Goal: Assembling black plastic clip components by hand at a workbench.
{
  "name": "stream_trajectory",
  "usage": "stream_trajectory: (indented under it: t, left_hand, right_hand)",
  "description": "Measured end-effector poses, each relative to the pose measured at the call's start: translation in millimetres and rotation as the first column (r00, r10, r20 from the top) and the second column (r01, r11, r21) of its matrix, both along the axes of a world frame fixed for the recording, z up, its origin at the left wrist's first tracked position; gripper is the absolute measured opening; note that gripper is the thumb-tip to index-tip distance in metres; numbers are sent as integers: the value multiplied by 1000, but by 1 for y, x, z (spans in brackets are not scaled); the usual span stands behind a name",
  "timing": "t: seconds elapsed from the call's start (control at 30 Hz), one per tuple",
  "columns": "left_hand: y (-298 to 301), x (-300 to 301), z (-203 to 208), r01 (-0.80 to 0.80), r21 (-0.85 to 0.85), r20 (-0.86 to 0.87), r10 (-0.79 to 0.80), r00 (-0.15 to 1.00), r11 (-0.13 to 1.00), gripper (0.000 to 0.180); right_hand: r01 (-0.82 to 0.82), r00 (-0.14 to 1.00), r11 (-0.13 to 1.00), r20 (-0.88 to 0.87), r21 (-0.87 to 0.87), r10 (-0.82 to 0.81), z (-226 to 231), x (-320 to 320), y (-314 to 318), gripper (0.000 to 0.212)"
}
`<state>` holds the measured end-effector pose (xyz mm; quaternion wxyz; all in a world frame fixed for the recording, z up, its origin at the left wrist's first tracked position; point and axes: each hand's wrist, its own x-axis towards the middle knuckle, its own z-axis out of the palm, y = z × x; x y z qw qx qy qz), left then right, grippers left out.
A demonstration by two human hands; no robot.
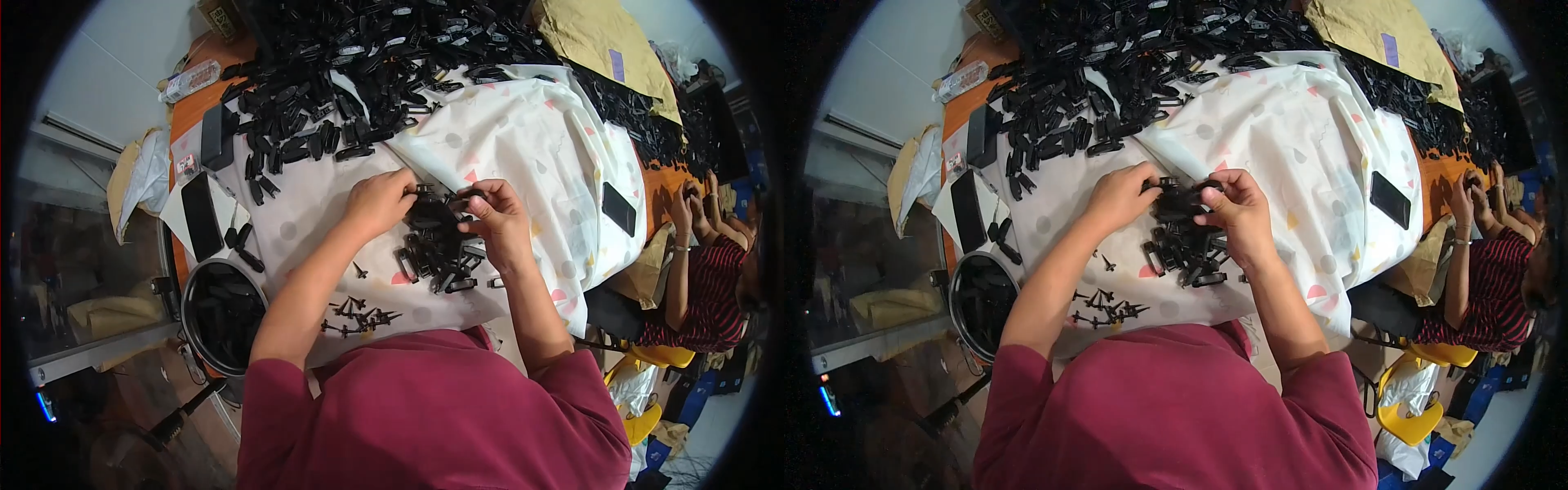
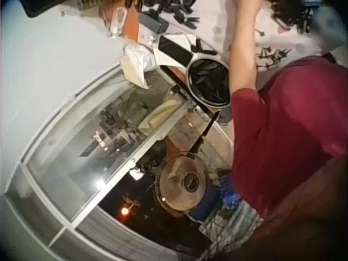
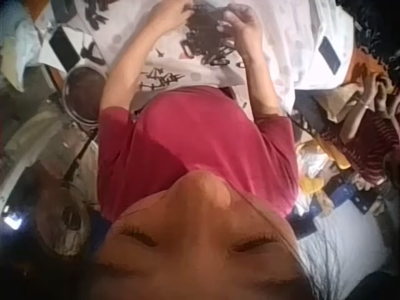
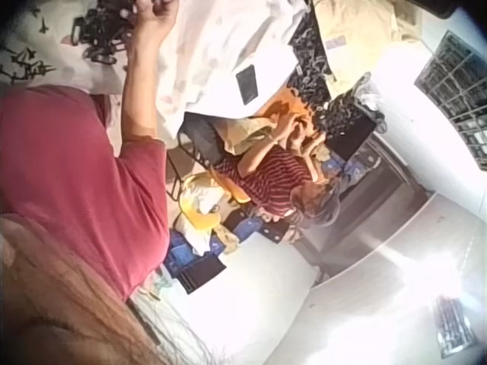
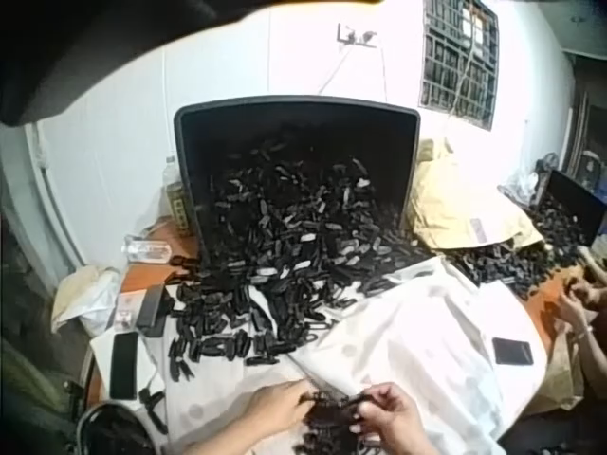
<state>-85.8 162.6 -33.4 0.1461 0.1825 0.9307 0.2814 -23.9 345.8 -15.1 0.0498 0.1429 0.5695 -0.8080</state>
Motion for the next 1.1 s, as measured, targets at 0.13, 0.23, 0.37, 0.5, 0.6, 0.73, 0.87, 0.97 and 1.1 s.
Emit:
stream_trajectory:
  t: [0.13, 0.23, 0.37, 0.5, 0.6, 0.73, 0.87, 0.97, 1.1]
  left_hand:
    - [-19, 29, 7, -23, 387, -147, 86, 985, 922, 29]
    - [-31, 49, 26, -223, 750, 132, 190, 973, 622, 30]
    - [-43, 62, 30, -287, 856, 239, 165, 957, 429, 26]
    - [-41, 67, 41, -267, 878, 208, 185, 960, 397, 25]
    - [-43, 70, 42, -220, 830, 128, 209, 970, 513, 24]
    - [-45, 70, 50, -70, 759, -106, 229, 968, 647, 24]
    - [-45, 72, 58, 10, 672, -239, 205, 949, 740, 25]
    - [-32, 82, 29, -550, 831, 549, 32, 835, 84, 27]
    - [-15, 83, 36, -572, 814, 563, 106, 819, 100, 27]
  right_hand:
    - [-77, 989, 989, -133, -127, 60, 2, -6, -20, 22]
    - [-256, 947, 966, -212, -38, 242, 8, -2, -34, 29]
    - [-362, 905, 926, -197, 107, 376, 17, 8, -43, 27]
    - [-192, 864, 959, -427, 207, 265, 30, 12, -42, 28]
    - [-26, 749, 764, -493, 645, 442, 45, 17, -42, 28]
    - [59, 697, 698, -530, 714, 483, 44, 14, -38, 33]
    - [205, 545, 583, -586, 786, 599, 45, 14, -38, 38]
    - [263, 559, 567, -602, 781, 570, 38, 18, -47, 39]
    - [292, 613, 551, -595, 782, 519, 19, 26, -55, 39]
